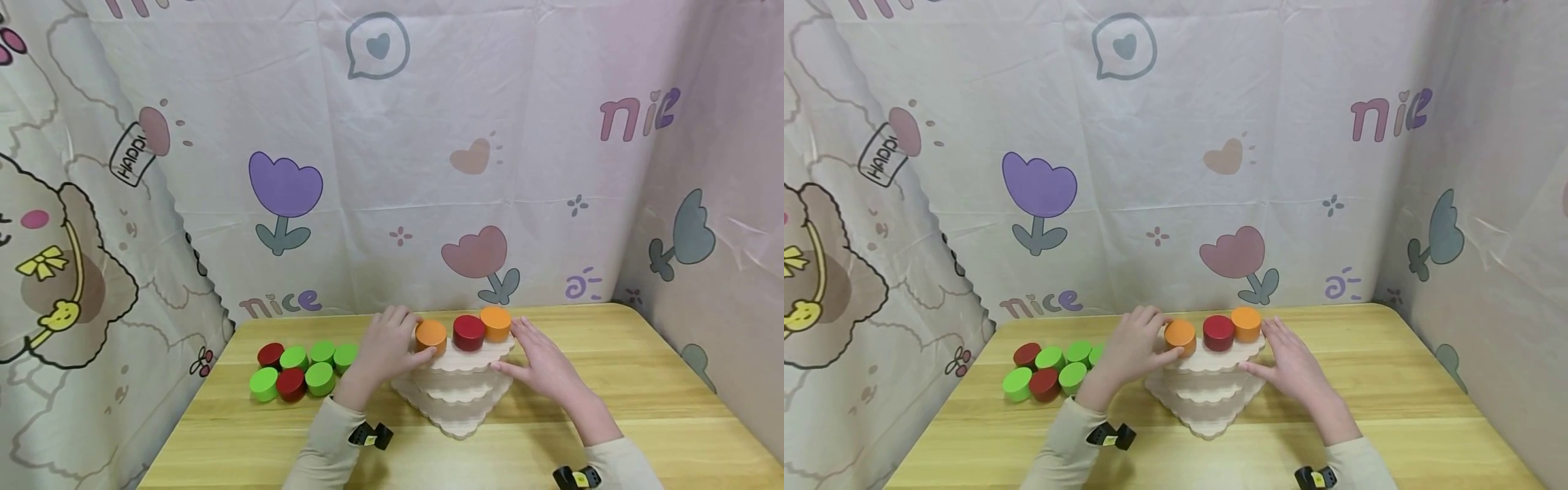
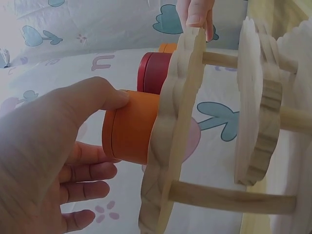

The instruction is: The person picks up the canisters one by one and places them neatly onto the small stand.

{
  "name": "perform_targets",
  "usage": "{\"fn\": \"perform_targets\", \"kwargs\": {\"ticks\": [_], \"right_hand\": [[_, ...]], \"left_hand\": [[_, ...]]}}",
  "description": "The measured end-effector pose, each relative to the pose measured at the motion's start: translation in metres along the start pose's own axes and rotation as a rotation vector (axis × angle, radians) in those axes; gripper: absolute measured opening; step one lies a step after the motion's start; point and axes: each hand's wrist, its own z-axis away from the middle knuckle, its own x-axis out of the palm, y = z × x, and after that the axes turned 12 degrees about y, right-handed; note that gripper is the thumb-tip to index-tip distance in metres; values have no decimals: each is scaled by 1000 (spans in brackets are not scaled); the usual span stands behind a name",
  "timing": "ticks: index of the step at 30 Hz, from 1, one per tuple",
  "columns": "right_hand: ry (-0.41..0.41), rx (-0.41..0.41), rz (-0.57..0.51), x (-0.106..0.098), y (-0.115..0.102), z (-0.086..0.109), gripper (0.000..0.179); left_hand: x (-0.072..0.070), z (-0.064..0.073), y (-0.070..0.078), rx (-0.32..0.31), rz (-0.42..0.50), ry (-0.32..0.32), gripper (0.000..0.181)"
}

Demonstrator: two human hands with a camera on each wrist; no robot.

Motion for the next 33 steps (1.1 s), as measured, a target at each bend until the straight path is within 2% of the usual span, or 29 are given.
{"fn": "perform_targets", "kwargs": {"ticks": [11,23,33], "right_hand": [[6,-7,0,1,0,0,94],[-1,2,-4,0,0,0,95],[3,-2,-5,0,-1,1,96]], "left_hand": [[1,-5,6,-50,39,-40,55],[5,-5,7,-48,35,-55,56],[6,-3,9,-36,40,-36,57]]}}
